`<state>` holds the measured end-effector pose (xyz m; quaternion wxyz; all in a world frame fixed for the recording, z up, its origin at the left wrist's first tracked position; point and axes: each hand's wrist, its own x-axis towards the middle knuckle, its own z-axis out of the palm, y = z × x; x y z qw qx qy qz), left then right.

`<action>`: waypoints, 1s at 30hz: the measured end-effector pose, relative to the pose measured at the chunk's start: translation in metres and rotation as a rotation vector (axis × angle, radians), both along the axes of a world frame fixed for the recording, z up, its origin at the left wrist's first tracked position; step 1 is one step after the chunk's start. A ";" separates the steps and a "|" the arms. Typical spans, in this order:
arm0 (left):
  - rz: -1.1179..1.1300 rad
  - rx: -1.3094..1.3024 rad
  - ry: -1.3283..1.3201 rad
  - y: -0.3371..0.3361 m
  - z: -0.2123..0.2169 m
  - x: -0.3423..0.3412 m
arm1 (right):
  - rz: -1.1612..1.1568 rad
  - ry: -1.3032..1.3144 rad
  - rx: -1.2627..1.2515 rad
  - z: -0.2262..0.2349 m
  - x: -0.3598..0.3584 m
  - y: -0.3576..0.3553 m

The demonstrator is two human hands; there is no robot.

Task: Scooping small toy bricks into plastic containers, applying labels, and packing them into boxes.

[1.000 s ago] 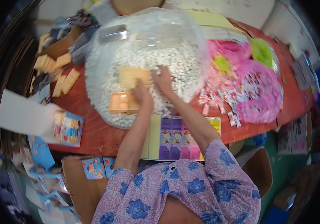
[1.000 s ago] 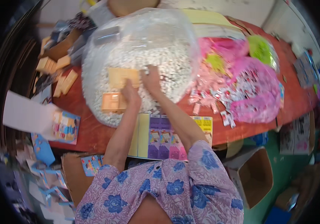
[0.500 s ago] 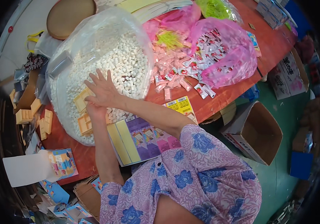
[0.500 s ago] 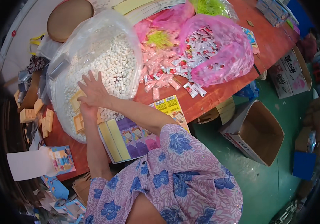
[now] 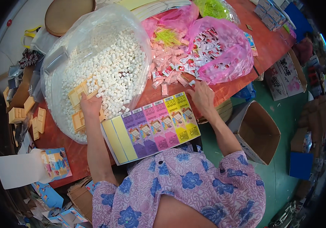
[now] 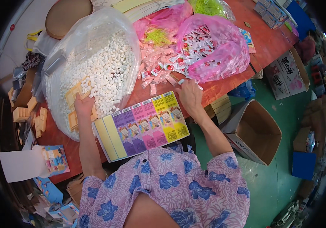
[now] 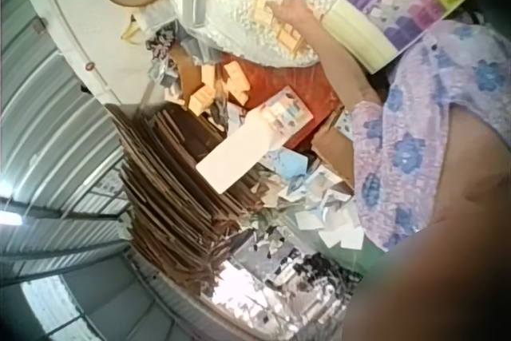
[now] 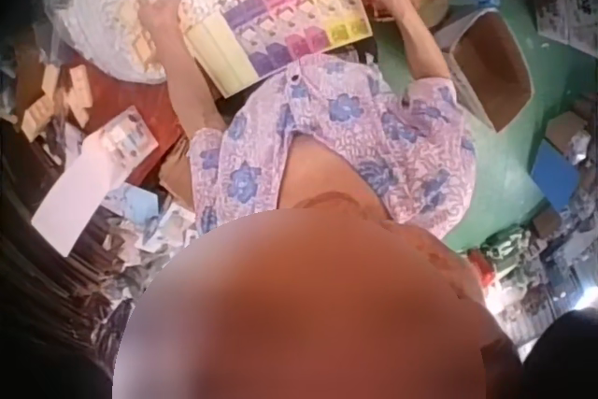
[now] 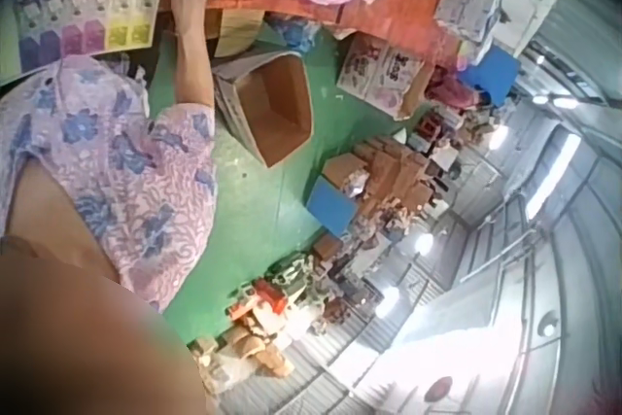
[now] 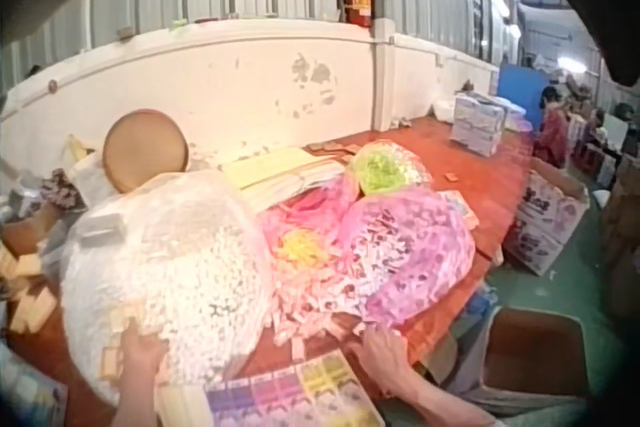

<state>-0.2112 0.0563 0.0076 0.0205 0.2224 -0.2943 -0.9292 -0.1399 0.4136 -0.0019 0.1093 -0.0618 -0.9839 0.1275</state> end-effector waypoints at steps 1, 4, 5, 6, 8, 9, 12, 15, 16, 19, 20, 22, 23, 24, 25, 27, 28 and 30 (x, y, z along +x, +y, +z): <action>-0.015 -0.016 -0.005 0.006 0.004 0.002 | -0.005 0.002 0.004 -0.009 -0.003 0.000; -0.026 0.022 0.059 0.005 0.003 0.005 | 0.064 0.104 -0.071 -0.025 -0.019 -0.008; -0.017 0.026 0.060 0.003 0.001 0.006 | 0.073 0.105 -0.067 -0.025 -0.024 -0.008; -0.015 0.032 0.079 0.001 -0.001 0.006 | 0.061 0.051 -0.077 -0.025 -0.028 -0.006; 0.000 0.045 0.097 -0.005 -0.006 0.006 | 0.061 -0.005 -0.079 -0.019 -0.033 -0.002; -0.012 0.053 0.100 -0.009 -0.010 0.005 | 0.041 -0.063 -0.182 -0.009 -0.034 0.001; -0.020 0.058 0.079 -0.007 -0.007 0.004 | 0.026 -0.091 -0.338 -0.004 -0.042 0.001; -0.011 0.026 0.039 0.005 0.007 0.006 | 0.060 -0.002 -0.270 -0.012 -0.049 -0.010; -0.006 0.000 0.021 0.008 0.008 0.005 | 0.090 0.051 -0.143 -0.016 -0.051 -0.011; 0.007 0.101 0.096 -0.010 -0.008 0.005 | 0.158 -0.050 -0.143 -0.012 -0.056 -0.016; 0.009 0.103 0.095 -0.006 -0.005 0.005 | 0.160 -0.052 -0.140 -0.012 -0.059 -0.014; 0.026 0.058 0.048 0.003 0.004 0.007 | 0.169 -0.166 -0.053 -0.011 -0.064 -0.008; 0.037 0.061 0.053 0.002 0.004 0.008 | 0.180 -0.161 -0.048 -0.011 -0.070 -0.003; 0.066 0.038 0.072 0.001 0.004 0.009 | 0.208 -0.297 -0.233 -0.010 -0.075 0.004; 0.094 0.016 0.089 0.000 0.004 0.010 | 0.234 -0.436 -0.416 -0.009 -0.079 0.010; 0.087 -0.021 0.069 0.001 0.012 0.012 | 0.213 -0.348 -0.556 -0.004 -0.075 0.015; 0.068 -0.066 0.045 0.001 0.014 0.012 | 0.265 -0.396 -0.777 -0.003 -0.077 0.018; 0.071 -0.058 0.040 -0.001 0.013 0.009 | 0.342 -0.416 -0.985 0.000 -0.080 0.021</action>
